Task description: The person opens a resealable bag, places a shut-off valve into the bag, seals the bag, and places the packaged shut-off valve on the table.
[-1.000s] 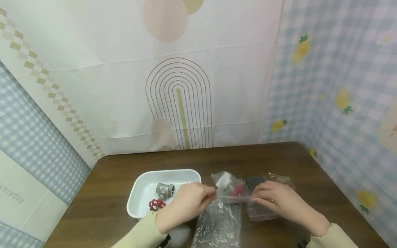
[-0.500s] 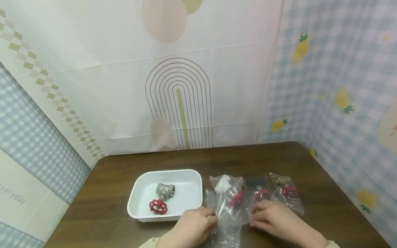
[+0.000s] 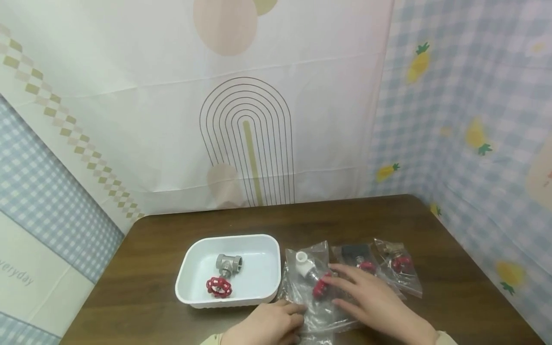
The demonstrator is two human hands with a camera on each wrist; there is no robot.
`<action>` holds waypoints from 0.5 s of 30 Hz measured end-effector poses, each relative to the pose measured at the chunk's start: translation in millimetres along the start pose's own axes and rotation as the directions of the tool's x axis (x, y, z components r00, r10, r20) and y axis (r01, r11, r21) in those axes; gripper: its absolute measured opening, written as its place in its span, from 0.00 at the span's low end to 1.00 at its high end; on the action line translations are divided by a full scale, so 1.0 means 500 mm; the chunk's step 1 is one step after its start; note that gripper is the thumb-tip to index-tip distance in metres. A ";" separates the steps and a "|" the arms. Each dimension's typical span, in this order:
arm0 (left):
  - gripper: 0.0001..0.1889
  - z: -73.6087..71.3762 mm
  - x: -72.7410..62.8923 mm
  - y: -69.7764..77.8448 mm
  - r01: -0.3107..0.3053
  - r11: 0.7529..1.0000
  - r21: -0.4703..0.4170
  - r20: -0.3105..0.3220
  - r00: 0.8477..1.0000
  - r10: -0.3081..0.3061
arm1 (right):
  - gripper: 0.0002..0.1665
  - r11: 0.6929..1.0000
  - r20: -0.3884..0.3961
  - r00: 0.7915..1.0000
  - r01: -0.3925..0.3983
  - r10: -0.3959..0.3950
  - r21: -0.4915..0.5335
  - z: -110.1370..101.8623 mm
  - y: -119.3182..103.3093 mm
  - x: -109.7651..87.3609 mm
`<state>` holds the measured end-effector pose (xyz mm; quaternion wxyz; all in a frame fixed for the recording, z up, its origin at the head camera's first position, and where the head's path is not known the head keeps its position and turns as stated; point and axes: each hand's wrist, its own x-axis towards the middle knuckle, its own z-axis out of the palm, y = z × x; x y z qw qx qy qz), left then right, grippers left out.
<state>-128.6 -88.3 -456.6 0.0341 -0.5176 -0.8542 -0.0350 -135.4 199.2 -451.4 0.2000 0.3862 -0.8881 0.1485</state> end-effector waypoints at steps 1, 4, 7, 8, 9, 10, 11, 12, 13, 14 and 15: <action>0.07 -0.002 -0.001 -0.001 -0.002 1.000 -0.012 0.016 1.000 0.002 | 0.33 1.000 0.023 1.000 -0.008 0.008 -0.005 0.004 -0.004 0.007; 0.10 -0.005 -0.003 -0.003 -0.015 1.000 -0.026 0.051 0.999 0.017 | 0.37 0.999 0.142 0.989 -0.039 0.037 0.006 0.016 -0.012 0.026; 0.15 0.004 -0.006 -0.004 -0.027 0.999 -0.033 0.061 0.998 0.029 | 0.35 0.996 0.217 0.973 -0.083 0.076 0.023 0.029 -0.016 0.041; 0.16 0.030 -0.008 -0.011 -0.028 0.999 -0.041 0.049 0.998 0.030 | 0.34 0.996 0.220 0.972 -0.091 0.083 0.024 0.035 -0.015 0.046; 0.18 0.056 -0.011 -0.019 -0.032 0.999 -0.043 0.035 0.999 0.034 | 0.33 0.995 0.217 0.972 -0.094 0.086 0.024 0.039 -0.013 0.050; 0.20 0.079 -0.013 -0.025 -0.032 0.998 -0.050 0.034 0.999 0.034 | 0.32 0.995 0.208 0.974 -0.099 0.090 0.029 0.044 -0.011 0.055; 0.22 0.096 -0.015 -0.031 -0.026 0.998 -0.059 0.033 0.999 0.028 | 0.30 0.994 0.199 0.975 -0.106 0.098 0.034 0.047 -0.008 0.060; 0.23 0.109 -0.016 -0.035 -0.020 0.998 -0.065 0.032 0.999 0.022 | 0.29 0.993 0.193 0.976 -0.114 0.105 0.036 0.050 -0.003 0.065; 0.24 0.124 -0.018 -0.041 -0.011 0.997 -0.076 0.035 0.999 0.014 | 0.29 0.992 0.190 0.976 -0.121 0.111 0.041 0.053 0.001 0.071; 0.25 0.137 -0.020 -0.046 -0.008 0.996 -0.084 0.032 0.999 0.011 | 0.29 0.990 0.194 0.974 -0.132 0.120 0.047 0.054 0.007 0.076; 0.25 0.130 -0.020 -0.045 -0.003 0.996 -0.088 0.040 0.999 0.007 | 0.29 0.987 0.202 0.970 -0.147 0.133 0.058 0.055 0.013 0.083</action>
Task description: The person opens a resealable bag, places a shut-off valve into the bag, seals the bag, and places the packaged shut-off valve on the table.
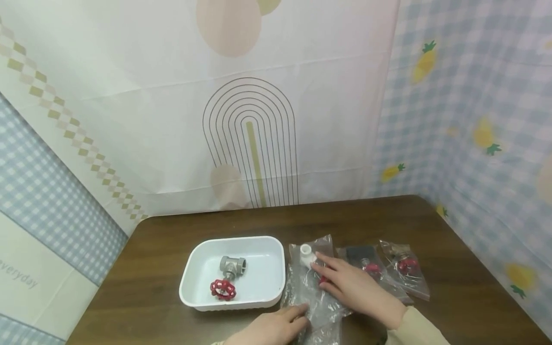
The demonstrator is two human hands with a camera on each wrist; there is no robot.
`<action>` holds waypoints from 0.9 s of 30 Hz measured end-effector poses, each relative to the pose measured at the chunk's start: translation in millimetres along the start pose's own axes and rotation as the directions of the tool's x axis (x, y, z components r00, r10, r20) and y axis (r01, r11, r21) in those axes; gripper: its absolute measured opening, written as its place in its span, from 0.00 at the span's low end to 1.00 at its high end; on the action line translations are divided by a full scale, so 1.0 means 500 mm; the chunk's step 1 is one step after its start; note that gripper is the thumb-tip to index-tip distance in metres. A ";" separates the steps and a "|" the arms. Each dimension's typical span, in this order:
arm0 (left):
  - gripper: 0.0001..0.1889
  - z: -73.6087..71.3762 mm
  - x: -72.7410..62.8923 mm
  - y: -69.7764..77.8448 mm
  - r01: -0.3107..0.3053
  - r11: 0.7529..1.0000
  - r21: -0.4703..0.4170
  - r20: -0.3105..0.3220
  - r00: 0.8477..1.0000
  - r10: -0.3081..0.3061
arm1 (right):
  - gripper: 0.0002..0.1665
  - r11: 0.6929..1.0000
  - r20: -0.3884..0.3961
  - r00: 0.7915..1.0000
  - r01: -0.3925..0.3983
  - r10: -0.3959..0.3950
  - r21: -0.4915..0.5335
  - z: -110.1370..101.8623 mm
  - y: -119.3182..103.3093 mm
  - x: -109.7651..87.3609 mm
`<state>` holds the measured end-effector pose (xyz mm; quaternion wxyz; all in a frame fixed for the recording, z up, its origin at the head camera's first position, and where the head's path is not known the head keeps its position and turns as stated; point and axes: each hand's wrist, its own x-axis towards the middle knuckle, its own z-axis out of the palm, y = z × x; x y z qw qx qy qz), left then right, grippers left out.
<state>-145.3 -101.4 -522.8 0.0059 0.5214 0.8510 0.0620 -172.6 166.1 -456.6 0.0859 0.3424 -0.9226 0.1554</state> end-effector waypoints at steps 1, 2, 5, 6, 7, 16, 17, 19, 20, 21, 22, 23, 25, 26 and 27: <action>0.25 -0.007 0.000 0.003 0.004 1.000 -0.009 0.006 1.000 -0.004 | 0.30 1.000 0.007 1.000 -0.016 0.016 0.011 -0.002 0.006 0.007; 0.25 -0.010 -0.001 0.003 0.003 1.000 -0.011 0.004 1.000 -0.003 | 0.30 0.999 0.016 0.999 -0.031 0.031 0.019 -0.003 0.012 0.013; 0.24 -0.006 -0.002 0.003 0.002 1.000 -0.031 0.013 1.000 -0.001 | 0.30 0.997 0.031 0.997 -0.071 0.070 0.031 -0.007 0.034 0.034; 0.23 -0.008 -0.002 0.004 -0.001 1.000 -0.031 0.022 1.000 0.001 | 0.30 0.996 0.031 0.996 -0.085 0.084 0.034 -0.008 0.041 0.040; 0.23 -0.009 -0.001 0.004 0.000 1.000 -0.029 0.032 0.999 0.001 | 0.30 0.995 0.029 0.995 -0.093 0.092 0.034 -0.009 0.048 0.046; 0.25 0.016 -0.003 -0.001 0.012 0.998 -0.054 0.090 0.996 -0.007 | 0.30 0.995 0.038 0.994 -0.101 0.100 0.028 -0.010 0.084 0.062; 0.25 0.015 -0.003 -0.001 0.014 0.998 -0.064 0.105 0.994 -0.007 | 0.31 0.995 0.039 0.994 -0.099 0.098 0.025 -0.009 0.085 0.061; 0.26 0.011 -0.003 0.000 0.019 0.997 -0.080 0.134 0.991 -0.008 | 0.31 0.995 0.042 0.994 -0.098 0.096 0.026 -0.008 0.085 0.059; 0.26 0.008 -0.002 0.001 0.025 0.996 -0.090 0.152 0.988 -0.011 | 0.32 0.995 0.045 0.994 -0.101 0.099 0.027 -0.008 0.083 0.057; 0.26 0.007 -0.002 0.001 0.029 0.995 -0.094 0.162 0.987 -0.013 | 0.33 0.995 0.046 0.994 -0.099 0.098 0.023 -0.009 0.082 0.055; 0.27 0.009 -0.001 0.001 0.034 0.995 -0.099 0.172 0.985 -0.017 | 0.33 0.995 0.046 0.994 -0.097 0.096 0.022 -0.010 0.080 0.052; 0.27 0.015 -0.001 -0.002 0.034 0.994 -0.103 0.171 0.985 -0.016 | 0.33 0.996 0.044 0.995 -0.091 0.090 0.019 -0.010 0.076 0.049; 0.27 0.022 -0.001 -0.001 0.033 0.995 -0.092 0.160 0.987 -0.018 | 0.33 0.997 0.030 0.997 -0.072 0.072 0.003 -0.011 0.068 0.041; 0.27 0.025 -0.001 -0.001 0.036 0.996 -0.086 0.158 0.987 -0.022 | 0.33 0.998 0.020 0.998 -0.059 0.059 -0.011 -0.010 0.062 0.036; 0.27 0.024 -0.001 0.001 0.037 0.996 -0.083 0.151 0.988 -0.024 | 0.32 0.999 0.006 0.999 -0.039 0.040 -0.028 -0.009 0.056 0.030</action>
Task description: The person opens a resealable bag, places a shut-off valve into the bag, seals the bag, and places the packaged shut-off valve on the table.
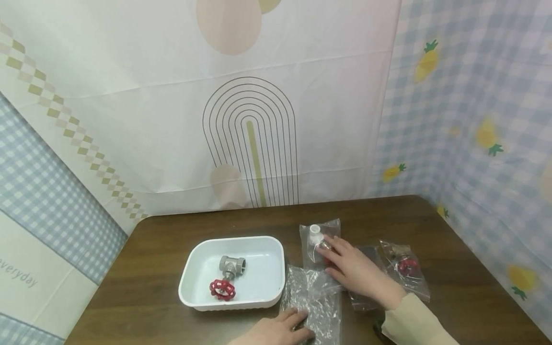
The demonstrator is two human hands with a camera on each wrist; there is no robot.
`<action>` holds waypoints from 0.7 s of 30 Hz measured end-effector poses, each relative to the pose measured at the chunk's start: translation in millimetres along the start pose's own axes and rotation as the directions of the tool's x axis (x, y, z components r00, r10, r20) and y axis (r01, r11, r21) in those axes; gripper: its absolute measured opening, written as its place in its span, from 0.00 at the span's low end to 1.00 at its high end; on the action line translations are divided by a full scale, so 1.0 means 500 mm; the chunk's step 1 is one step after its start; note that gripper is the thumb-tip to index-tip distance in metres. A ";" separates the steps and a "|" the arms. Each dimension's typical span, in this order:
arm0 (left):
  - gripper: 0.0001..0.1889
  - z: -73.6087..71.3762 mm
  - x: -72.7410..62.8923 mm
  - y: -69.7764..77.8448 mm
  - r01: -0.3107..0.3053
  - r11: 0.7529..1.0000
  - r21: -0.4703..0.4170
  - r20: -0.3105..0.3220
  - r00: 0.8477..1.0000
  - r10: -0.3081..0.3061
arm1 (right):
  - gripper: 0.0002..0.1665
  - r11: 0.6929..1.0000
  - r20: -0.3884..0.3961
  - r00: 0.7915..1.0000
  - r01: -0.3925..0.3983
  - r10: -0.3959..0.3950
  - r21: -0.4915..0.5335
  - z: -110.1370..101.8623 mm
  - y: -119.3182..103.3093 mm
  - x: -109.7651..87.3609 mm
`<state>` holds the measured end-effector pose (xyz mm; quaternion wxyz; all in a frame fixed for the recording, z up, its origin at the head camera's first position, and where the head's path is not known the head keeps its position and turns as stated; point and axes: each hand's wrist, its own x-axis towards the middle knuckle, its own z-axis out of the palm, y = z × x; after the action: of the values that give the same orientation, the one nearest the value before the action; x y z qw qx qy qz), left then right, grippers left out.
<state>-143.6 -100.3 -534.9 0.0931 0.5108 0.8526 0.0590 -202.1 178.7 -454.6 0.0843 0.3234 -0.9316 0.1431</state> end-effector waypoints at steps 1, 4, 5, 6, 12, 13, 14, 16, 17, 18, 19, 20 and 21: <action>0.26 -0.004 -0.001 0.005 0.001 1.000 0.005 -0.005 1.000 -0.001 | 0.31 1.000 -0.015 1.000 0.023 -0.023 -0.010 0.001 -0.007 -0.008; 0.25 -0.046 -0.007 0.030 0.009 0.999 0.031 -0.005 1.000 -0.008 | 0.28 0.994 -0.049 0.993 0.107 -0.108 -0.026 0.006 -0.031 -0.036; 0.24 -0.064 -0.009 0.039 0.011 0.999 0.049 -0.003 1.000 -0.010 | 0.25 0.989 -0.052 0.988 0.143 -0.144 -0.025 0.007 -0.041 -0.046; 0.24 -0.083 -0.012 0.050 0.010 0.997 0.073 -0.006 1.000 -0.009 | 0.24 0.984 -0.052 0.983 0.177 -0.178 -0.022 0.008 -0.051 -0.056; 0.23 -0.118 -0.016 0.070 -0.003 0.989 0.145 0.001 1.000 0.003 | 0.15 0.930 -0.038 0.930 0.366 -0.367 -0.018 0.028 -0.098 -0.104; 0.23 -0.110 -0.015 0.066 -0.004 0.991 0.136 0.004 1.000 0.003 | 0.12 0.914 -0.043 0.913 0.404 -0.405 -0.033 0.033 -0.102 -0.108; 0.23 -0.098 -0.013 0.060 -0.005 0.992 0.125 0.002 1.000 0.005 | 0.11 0.895 -0.048 0.894 0.444 -0.446 -0.048 0.039 -0.104 -0.113; 0.25 -0.072 -0.009 0.048 0.000 0.997 0.074 0.022 1.000 -0.001 | 0.10 0.852 -0.053 0.851 0.517 -0.522 -0.084 0.052 -0.108 -0.121; 0.26 -0.060 -0.007 0.042 0.009 0.999 0.052 0.027 1.000 -0.011 | 0.11 0.833 -0.058 0.833 0.544 -0.550 -0.100 0.057 -0.111 -0.125; 0.27 -0.045 -0.006 0.035 0.018 0.999 0.028 0.038 0.999 -0.019 | 0.10 0.820 -0.058 0.820 0.563 -0.570 -0.104 0.063 -0.113 -0.128; 0.29 -0.030 -0.004 0.027 0.024 1.000 0.009 0.044 0.999 -0.025 | 0.10 0.811 -0.058 0.811 0.575 -0.582 -0.104 0.067 -0.116 -0.130; 0.29 -0.019 -0.003 0.021 0.029 1.000 -0.008 0.050 0.998 -0.029 | 0.10 0.808 -0.055 0.808 0.580 -0.587 -0.099 0.070 -0.120 -0.133; 0.30 -0.010 -0.002 0.015 0.032 0.999 -0.013 0.051 0.998 -0.032 | 0.09 0.808 -0.051 0.808 0.581 -0.587 -0.097 0.073 -0.122 -0.135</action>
<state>-137.8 -97.4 -528.7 0.1193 0.4978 0.8576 0.0503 -113.8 160.1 -492.8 0.1732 0.5846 -0.7879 0.0870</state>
